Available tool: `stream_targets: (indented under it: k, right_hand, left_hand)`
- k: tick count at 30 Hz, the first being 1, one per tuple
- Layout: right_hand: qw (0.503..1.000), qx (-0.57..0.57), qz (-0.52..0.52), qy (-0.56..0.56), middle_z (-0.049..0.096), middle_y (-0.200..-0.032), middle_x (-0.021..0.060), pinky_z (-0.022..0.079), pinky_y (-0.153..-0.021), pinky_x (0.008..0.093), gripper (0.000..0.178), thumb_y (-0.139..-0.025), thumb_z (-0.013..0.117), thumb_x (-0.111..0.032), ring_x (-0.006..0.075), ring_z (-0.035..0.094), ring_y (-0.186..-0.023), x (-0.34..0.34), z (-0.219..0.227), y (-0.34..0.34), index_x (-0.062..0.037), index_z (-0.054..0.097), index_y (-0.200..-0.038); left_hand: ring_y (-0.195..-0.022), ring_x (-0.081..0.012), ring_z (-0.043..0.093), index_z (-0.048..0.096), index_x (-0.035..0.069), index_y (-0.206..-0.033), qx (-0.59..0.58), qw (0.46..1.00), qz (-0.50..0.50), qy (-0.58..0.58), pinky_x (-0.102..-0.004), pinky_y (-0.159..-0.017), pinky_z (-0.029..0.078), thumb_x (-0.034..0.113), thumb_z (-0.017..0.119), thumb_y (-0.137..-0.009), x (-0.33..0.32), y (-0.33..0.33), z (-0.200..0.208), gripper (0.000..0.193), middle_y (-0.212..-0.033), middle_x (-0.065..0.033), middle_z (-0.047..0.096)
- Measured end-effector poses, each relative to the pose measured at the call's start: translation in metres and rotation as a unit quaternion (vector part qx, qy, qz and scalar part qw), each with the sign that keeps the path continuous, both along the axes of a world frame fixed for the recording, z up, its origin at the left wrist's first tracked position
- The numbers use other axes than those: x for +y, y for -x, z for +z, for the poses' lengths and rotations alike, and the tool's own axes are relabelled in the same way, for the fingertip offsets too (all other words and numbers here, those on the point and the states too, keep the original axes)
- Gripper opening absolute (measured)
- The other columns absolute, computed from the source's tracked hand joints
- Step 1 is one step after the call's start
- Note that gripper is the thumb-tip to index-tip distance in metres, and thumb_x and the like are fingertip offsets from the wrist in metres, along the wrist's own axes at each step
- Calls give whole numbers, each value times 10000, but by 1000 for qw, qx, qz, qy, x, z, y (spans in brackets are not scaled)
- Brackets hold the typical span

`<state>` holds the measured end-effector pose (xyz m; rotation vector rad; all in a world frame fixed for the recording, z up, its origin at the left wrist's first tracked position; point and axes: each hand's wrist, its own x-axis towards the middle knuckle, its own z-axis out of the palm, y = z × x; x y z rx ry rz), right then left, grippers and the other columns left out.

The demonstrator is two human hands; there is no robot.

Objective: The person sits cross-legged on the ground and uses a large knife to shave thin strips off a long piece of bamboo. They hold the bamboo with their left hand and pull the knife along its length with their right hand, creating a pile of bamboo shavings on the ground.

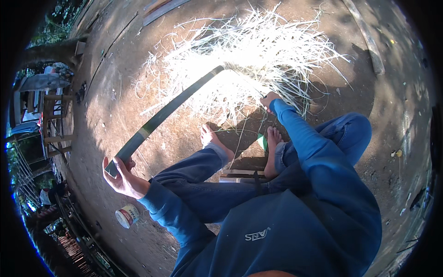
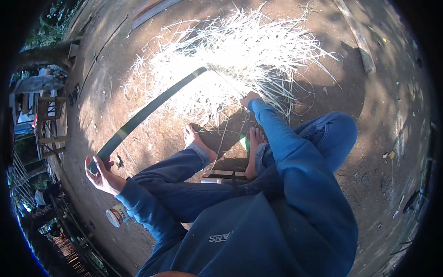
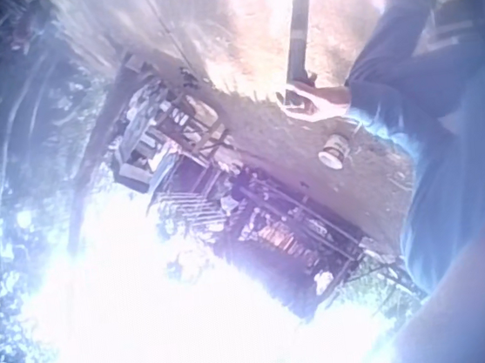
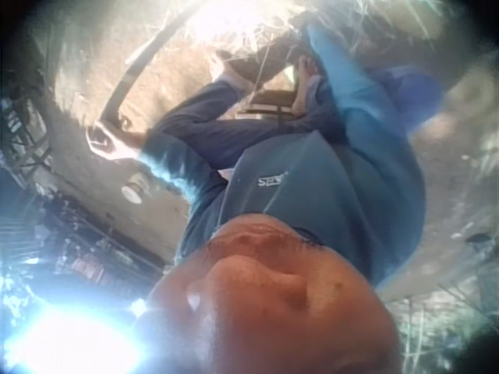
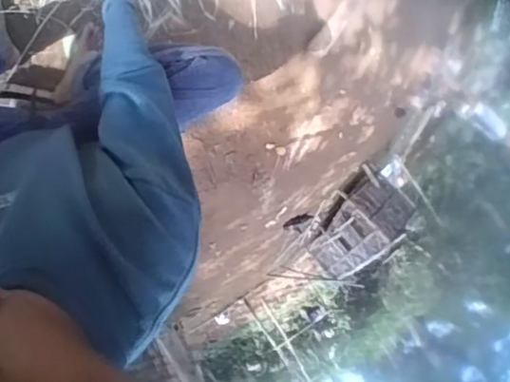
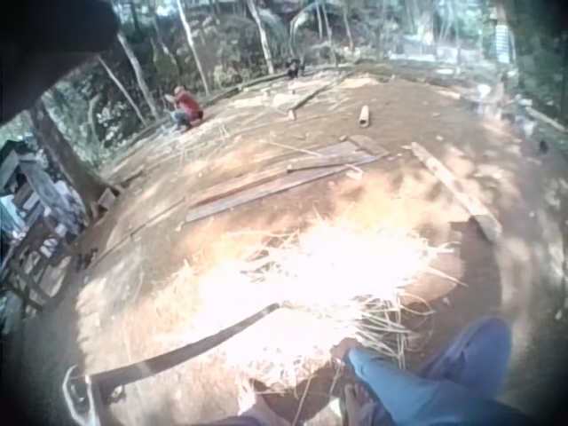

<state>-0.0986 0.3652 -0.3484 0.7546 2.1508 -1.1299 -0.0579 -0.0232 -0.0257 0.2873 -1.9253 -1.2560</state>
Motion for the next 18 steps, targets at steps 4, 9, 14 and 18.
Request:
stream_targets:
  k: [4,9,14,18]
  right_hand:
    - [995,1,-69,65,617,-558,129,489,-412,341,449,-814,636,-376,198,605,-445,-11,5,-2,51,624,-678]
    - [994,81,69,-29,635,-608,157,541,-619,384,475,-745,615,-446,259,656,-578,-46,34,-3,27,630,-704]
    - [955,236,179,27,652,-798,216,507,-726,437,459,-829,586,-429,355,651,-782,-111,107,-29,5,600,-978]
    - [905,308,292,43,654,-818,212,504,-723,454,348,-842,587,-383,365,651,-767,-129,149,-39,-49,614,-934]
  left_hand:
    - [-618,-136,601,522,33,-1163,46,993,-33,-104,-201,-532,466,75,594,-908,9,7,3,268,-1033,-207,663]
    - [-827,-218,652,578,25,-1017,74,945,-154,-277,-278,-694,565,71,627,-891,-18,7,-12,143,-1027,-174,652]
    - [-926,-254,655,594,17,-947,86,953,-148,-250,-330,-818,581,105,632,-905,-18,5,-15,104,-1015,-165,647]
    - [-807,-221,677,565,5,-948,97,969,-113,-197,-268,-706,615,92,645,-894,-22,-1,-13,130,-939,-176,642]
